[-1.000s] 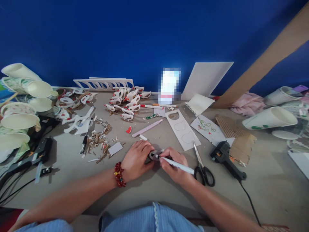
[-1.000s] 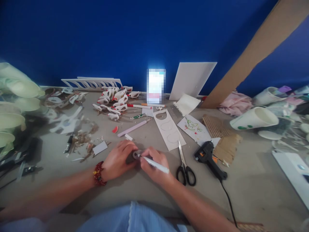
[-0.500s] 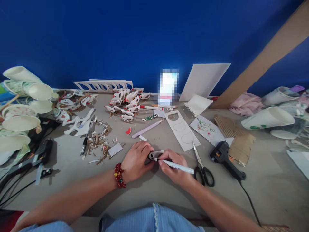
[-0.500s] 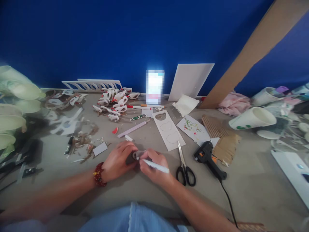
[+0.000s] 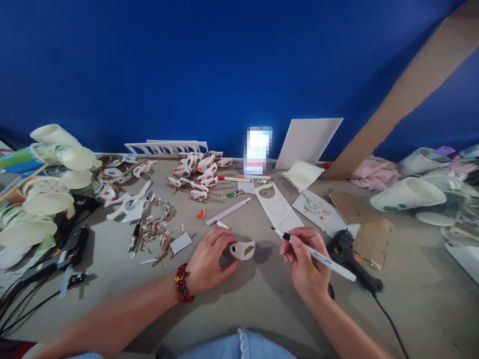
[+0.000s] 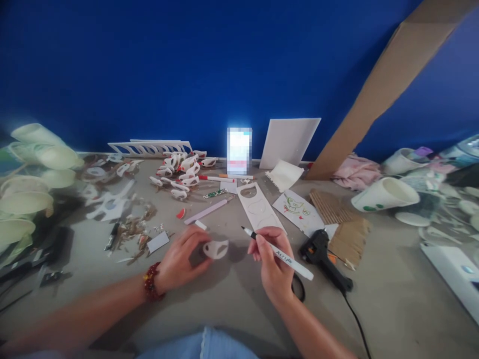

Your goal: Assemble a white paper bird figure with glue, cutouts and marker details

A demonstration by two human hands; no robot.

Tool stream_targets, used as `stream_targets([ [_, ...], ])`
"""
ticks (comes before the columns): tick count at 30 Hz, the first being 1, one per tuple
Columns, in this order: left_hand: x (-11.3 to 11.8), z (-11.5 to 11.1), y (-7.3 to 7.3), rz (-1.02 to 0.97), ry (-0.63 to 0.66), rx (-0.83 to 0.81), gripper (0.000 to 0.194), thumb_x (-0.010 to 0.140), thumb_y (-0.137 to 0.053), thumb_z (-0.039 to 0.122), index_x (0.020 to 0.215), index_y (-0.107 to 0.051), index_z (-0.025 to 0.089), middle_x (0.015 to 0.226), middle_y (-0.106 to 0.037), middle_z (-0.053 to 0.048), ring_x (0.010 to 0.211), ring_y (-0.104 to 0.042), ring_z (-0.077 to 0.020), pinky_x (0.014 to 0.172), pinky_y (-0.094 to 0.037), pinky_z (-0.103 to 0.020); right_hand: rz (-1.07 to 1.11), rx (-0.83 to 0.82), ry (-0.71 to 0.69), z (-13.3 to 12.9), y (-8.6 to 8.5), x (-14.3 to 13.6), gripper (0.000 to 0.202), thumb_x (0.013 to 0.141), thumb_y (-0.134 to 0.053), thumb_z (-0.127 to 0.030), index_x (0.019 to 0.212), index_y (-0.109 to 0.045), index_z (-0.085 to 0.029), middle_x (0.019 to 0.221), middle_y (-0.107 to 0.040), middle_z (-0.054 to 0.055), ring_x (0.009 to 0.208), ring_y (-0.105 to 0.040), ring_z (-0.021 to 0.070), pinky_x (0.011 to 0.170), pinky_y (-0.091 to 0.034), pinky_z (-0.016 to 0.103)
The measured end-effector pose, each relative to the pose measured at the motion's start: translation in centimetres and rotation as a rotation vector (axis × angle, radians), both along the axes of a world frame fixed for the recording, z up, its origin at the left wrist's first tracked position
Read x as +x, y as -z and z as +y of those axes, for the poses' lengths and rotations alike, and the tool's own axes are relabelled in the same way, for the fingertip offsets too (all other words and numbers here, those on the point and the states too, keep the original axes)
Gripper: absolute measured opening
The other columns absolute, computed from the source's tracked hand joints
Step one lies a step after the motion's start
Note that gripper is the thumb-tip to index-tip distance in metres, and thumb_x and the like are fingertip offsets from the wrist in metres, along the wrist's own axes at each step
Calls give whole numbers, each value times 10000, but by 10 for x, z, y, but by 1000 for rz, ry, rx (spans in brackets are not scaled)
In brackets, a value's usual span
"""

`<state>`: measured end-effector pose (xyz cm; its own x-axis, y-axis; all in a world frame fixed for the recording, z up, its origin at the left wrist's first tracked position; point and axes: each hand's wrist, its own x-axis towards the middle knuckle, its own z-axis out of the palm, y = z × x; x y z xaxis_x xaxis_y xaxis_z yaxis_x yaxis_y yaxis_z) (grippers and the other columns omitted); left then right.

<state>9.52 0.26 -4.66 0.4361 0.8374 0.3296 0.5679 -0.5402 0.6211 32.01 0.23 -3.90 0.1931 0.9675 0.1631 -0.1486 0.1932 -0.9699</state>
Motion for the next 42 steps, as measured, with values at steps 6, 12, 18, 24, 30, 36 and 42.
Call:
stream_targets([
  [6,-2,-2,-9,-86,-9,57,351,781,-630,198,1117,-527,178,1047,-565,-104,1006,-537,-240,868,-481,-377,-143,-69,-52,1,6,1,176,915,-581,-325,1050,-613,-217,820,-676,28,569,-523,115,553,-469,248],
  [12,-3,-3,-8,-80,-12,37,365,794,-622,177,1142,-513,185,1073,-541,-108,1027,-520,-241,887,-471,-378,-349,-129,-228,-6,11,-4,277,908,-575,-359,1149,-617,-229,987,-694,64,634,-616,145,622,-544,278],
  [18,-4,-3,-5,-62,10,29,366,816,-620,186,1163,-504,192,1092,-537,-111,1038,-513,-244,899,-465,-387,-359,-62,-302,-6,11,-7,275,895,-597,-299,1165,-600,-250,969,-679,44,658,-637,139,644,-553,262],
  [24,-4,-2,-2,-40,26,57,346,841,-610,233,1169,-507,204,1087,-541,-113,1033,-518,-258,879,-473,-401,-417,-43,-292,-5,16,-5,268,890,-605,-288,1153,-619,-235,985,-677,63,777,-666,174,684,-561,269],
  [30,-2,-3,-1,-19,23,72,325,844,-614,236,1149,-507,206,1094,-557,-111,1044,-529,-253,899,-474,-401,-450,-20,-290,-3,16,-5,254,895,-601,-292,1142,-630,-238,987,-684,69,836,-673,196,682,-564,275],
  [36,-1,-3,0,-25,28,70,304,849,-628,257,1121,-507,200,1099,-573,-109,1056,-536,-246,908,-471,-391,-490,0,-305,-2,14,-5,229,904,-587,-296,1121,-633,-238,981,-688,63,837,-673,195,683,-555,269],
  [42,-1,-3,0,-34,31,78,290,845,-630,245,1107,-513,201,1080,-593,-100,1037,-551,-234,898,-480,-381,-505,24,-286,-1,14,-5,233,906,-586,-303,1123,-638,-237,975,-689,61,824,-664,190,679,-542,267],
])
